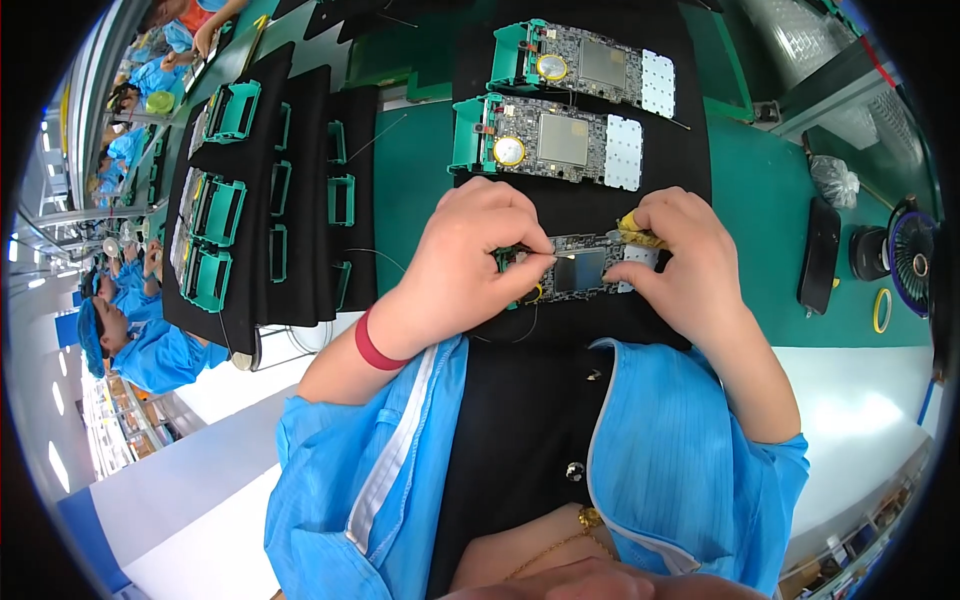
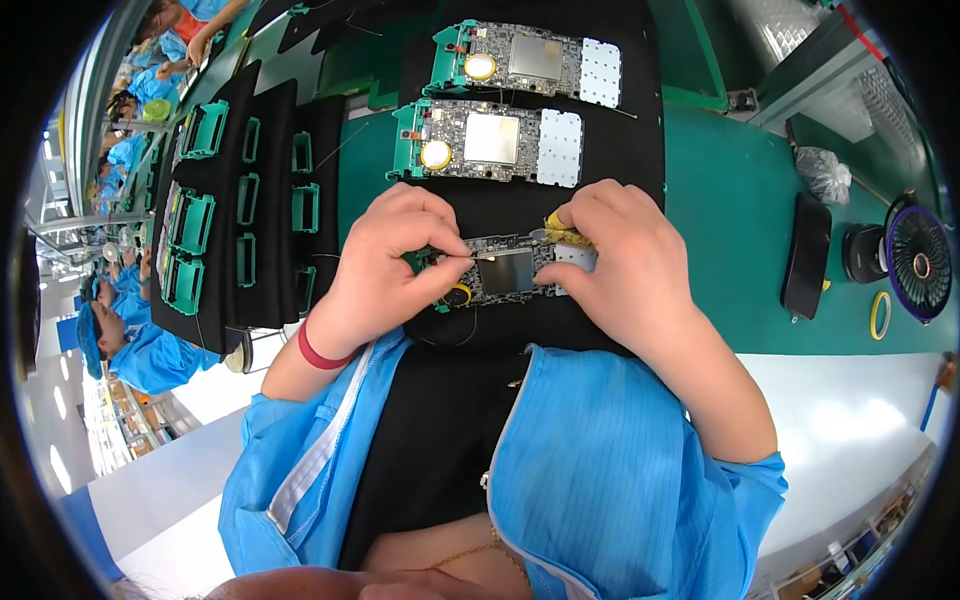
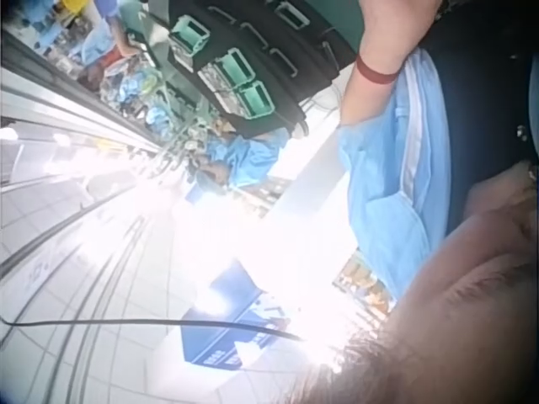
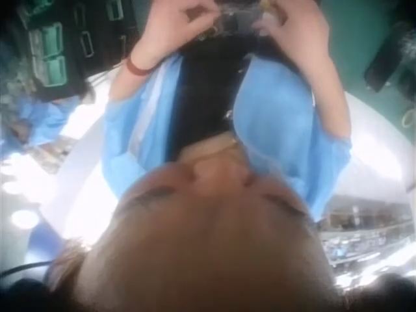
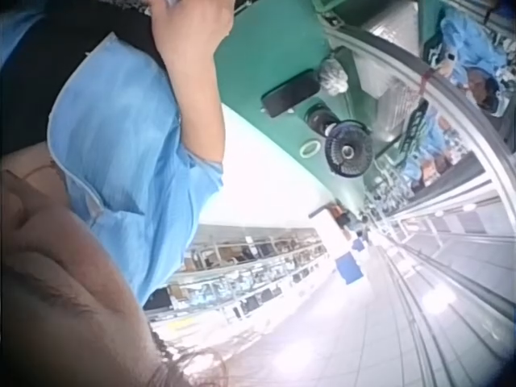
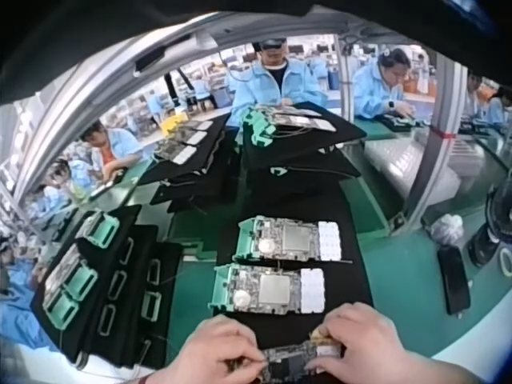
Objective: The person assembles electronic components onto circuit boards and into plastic housings, then inspects the wiring and mounted components. The person uses a yellow pick tool to manipulate the components.
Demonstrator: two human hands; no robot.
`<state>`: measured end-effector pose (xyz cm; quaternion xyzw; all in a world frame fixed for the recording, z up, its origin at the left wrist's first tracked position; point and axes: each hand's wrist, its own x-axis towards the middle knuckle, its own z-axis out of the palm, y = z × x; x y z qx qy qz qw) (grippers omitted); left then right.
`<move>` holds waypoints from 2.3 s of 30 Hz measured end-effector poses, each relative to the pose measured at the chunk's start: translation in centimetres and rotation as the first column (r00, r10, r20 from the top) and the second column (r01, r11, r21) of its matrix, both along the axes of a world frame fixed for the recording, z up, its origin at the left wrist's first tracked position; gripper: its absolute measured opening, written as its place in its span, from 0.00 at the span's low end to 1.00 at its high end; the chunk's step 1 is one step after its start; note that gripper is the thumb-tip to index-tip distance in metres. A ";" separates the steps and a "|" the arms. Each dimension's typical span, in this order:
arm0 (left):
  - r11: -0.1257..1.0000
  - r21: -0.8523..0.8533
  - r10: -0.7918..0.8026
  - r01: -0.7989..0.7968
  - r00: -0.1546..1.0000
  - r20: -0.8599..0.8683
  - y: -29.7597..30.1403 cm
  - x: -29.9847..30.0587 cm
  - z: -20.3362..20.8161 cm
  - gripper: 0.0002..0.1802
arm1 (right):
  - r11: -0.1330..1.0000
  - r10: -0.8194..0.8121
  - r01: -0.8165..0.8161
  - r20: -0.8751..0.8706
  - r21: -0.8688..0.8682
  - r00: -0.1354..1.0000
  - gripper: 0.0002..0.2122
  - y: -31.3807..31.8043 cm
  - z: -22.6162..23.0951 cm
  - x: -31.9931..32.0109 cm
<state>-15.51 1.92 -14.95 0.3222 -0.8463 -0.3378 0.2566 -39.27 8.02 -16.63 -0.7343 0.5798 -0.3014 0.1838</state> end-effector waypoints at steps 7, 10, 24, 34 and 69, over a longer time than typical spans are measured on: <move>0.950 -0.287 0.134 -0.120 0.991 0.030 1.9 -0.7 -1.2 0.12 | 1.000 -0.025 0.025 0.073 -0.002 0.997 0.19 1.0 -0.3 0.5; 0.933 -0.335 0.139 -0.134 0.990 -0.008 2.0 -0.8 -1.6 0.13 | 0.999 -0.034 0.035 0.076 -0.024 0.997 0.20 1.1 -0.6 0.5; 0.924 -0.356 0.130 -0.140 0.990 -0.053 1.9 -0.8 -2.0 0.13 | 0.999 0.001 -0.001 -0.002 -0.045 1.000 0.20 1.0 -0.4 0.4; 0.923 -0.362 0.122 -0.134 0.991 -0.055 1.8 -0.8 -1.9 0.14 | 0.988 0.085 -0.092 -0.061 -0.126 0.995 0.18 0.5 1.7 0.5; 0.994 -0.111 0.012 -0.009 0.999 0.030 2.0 1.4 -0.7 0.21 | 0.933 0.219 -0.193 0.052 -0.303 0.974 0.10 -1.7 0.4 3.8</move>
